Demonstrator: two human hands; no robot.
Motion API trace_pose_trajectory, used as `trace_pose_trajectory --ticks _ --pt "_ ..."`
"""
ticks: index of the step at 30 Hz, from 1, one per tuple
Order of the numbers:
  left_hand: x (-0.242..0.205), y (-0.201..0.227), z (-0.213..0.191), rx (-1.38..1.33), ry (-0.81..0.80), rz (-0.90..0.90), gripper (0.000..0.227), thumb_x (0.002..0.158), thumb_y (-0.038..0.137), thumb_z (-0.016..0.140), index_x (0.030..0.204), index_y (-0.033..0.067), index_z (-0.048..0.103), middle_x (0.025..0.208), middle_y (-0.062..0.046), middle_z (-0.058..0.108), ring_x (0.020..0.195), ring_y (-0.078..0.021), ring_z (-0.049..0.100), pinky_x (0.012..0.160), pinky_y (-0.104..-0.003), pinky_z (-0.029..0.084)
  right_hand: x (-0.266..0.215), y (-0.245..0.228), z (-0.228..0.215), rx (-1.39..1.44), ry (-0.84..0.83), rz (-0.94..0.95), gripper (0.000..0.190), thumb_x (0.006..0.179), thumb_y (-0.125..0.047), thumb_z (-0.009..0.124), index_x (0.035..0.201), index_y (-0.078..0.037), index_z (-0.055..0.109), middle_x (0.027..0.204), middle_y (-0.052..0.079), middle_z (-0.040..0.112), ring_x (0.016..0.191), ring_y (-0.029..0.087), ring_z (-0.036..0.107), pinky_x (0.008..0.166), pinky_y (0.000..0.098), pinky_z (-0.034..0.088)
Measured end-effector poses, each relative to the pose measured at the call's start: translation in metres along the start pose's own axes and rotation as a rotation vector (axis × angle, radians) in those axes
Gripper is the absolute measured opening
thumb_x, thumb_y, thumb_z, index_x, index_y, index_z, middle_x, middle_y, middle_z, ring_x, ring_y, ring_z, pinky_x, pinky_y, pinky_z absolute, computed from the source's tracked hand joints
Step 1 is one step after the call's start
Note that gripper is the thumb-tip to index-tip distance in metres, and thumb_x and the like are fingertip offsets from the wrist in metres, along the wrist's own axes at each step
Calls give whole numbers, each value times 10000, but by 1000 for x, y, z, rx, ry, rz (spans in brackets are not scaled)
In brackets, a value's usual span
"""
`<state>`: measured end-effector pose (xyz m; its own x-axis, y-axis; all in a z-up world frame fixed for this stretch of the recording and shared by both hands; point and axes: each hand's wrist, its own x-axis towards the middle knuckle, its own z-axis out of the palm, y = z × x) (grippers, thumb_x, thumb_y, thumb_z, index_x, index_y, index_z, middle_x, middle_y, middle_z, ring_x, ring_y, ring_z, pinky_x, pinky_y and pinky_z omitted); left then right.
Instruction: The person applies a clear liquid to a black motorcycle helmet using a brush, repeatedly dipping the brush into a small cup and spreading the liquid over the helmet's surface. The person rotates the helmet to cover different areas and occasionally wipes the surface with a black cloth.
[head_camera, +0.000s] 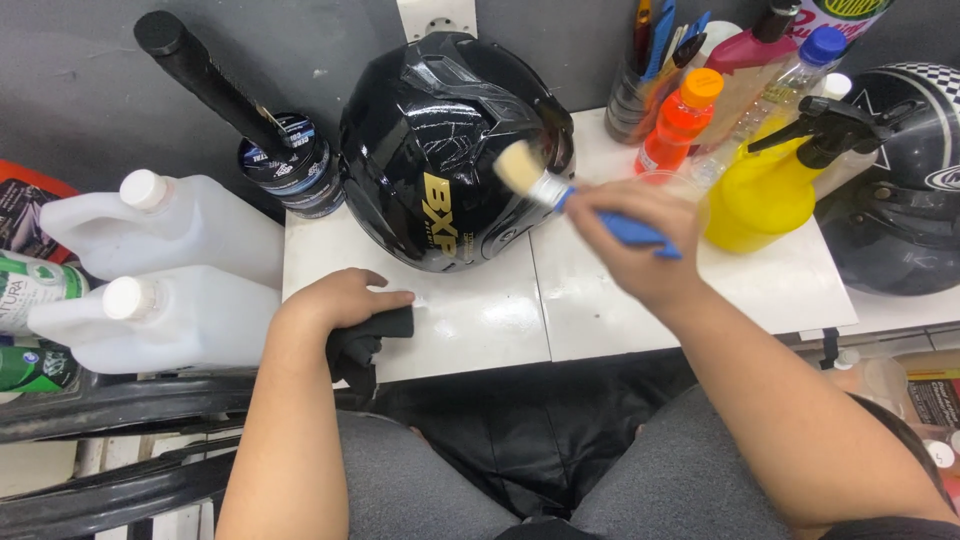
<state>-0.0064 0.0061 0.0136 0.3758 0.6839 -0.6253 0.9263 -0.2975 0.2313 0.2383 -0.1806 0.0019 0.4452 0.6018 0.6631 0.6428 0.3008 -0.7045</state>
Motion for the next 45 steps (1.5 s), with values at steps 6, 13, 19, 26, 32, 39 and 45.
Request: trace_pose_trajectory --ticks 6,13,19,26,32,39,45 --pt "0 10 6 8 -65 91 1005 768 644 708 1490 -11 462 1432 -323 525 1360 -466 494 1097 -625 390 8 24 -9 -91 91 58 48 953 -12 802 974 -49 778 964 149 761 941 319 733 864 390 550" --pt "22 8 14 25 -24 92 1096 735 740 690 1479 -30 459 1398 -308 558 1336 -423 532 1069 -575 433 2 1 3 -19 1 62 87 869 -43 836 916 -99 789 915 117 770 937 310 751 858 398 565" --pt "26 14 16 49 -65 86 1108 735 739 686 1495 -28 439 1432 -278 544 1362 -398 513 1097 -558 415 9 17 -13 -80 63 41 42 974 -36 806 954 -65 782 914 142 754 908 321 735 840 415 552" --pt "38 11 21 92 -123 104 1044 796 726 620 1473 -53 456 1448 -259 541 1374 -372 509 1124 -514 403 6 29 -16 -56 -33 -42 65 926 22 800 933 -37 775 937 168 760 931 350 742 852 410 559" --pt "40 14 17 122 -146 120 1028 817 739 577 1475 -42 456 1465 -240 531 1385 -356 499 1127 -509 401 -1 11 -12 -70 -78 -43 79 871 30 822 887 -24 767 899 187 756 902 379 744 811 423 567" --pt "33 20 16 168 -148 116 982 847 716 544 1453 -54 481 1464 -244 533 1384 -347 505 1123 -498 408 -2 13 -20 -117 -126 -12 77 869 20 825 905 -24 772 917 191 758 908 381 740 791 419 571" --pt "32 19 17 118 -132 126 992 831 714 574 1460 -47 476 1467 -243 527 1383 -352 500 1125 -508 398 -4 -8 -23 -125 -168 -2 79 856 19 826 880 -37 775 900 177 763 877 368 746 788 398 571"
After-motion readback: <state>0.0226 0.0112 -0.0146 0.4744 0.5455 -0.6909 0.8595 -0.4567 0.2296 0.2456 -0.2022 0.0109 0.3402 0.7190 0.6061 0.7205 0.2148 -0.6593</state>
